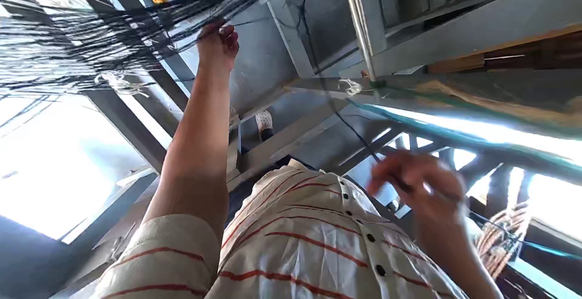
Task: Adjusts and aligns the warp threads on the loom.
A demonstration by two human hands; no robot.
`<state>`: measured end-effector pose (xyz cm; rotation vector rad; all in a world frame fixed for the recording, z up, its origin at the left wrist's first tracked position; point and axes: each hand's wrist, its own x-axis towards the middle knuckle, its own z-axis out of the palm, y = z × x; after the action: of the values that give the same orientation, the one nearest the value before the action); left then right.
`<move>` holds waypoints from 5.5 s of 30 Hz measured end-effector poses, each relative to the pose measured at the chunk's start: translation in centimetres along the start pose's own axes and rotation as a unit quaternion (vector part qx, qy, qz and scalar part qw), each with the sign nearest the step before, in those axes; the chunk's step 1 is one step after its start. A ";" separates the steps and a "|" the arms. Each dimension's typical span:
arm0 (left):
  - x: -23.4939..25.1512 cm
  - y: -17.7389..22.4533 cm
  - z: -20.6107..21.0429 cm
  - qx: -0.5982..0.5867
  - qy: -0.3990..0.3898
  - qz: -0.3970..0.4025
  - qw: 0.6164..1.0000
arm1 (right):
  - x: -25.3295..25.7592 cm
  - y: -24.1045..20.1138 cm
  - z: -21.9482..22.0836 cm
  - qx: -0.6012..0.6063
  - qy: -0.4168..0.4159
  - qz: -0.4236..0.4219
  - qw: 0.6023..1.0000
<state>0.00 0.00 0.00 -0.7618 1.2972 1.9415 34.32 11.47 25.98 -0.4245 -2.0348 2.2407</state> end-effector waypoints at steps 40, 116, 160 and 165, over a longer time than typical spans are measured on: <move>-12.9 3.9 -5.8 0.205 -0.048 -0.056 0.976 | 35.0 22.4 -3.1 0.430 0.365 0.263 0.783; -10.2 0.9 0.9 0.482 -0.373 0.190 0.770 | 18.8 15.4 -1.3 -0.047 0.016 0.086 0.995; -8.0 1.2 -1.0 0.475 -0.309 0.186 0.803 | 25.2 18.3 -1.3 -0.184 0.152 -0.051 0.970; -7.9 1.3 -0.9 0.487 -0.305 0.170 0.801 | 27.4 17.9 -0.7 -0.071 0.146 -0.041 0.986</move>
<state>3.79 -2.85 6.50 0.6010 1.7613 1.2447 10.49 16.91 4.25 -0.6274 -2.0225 1.8664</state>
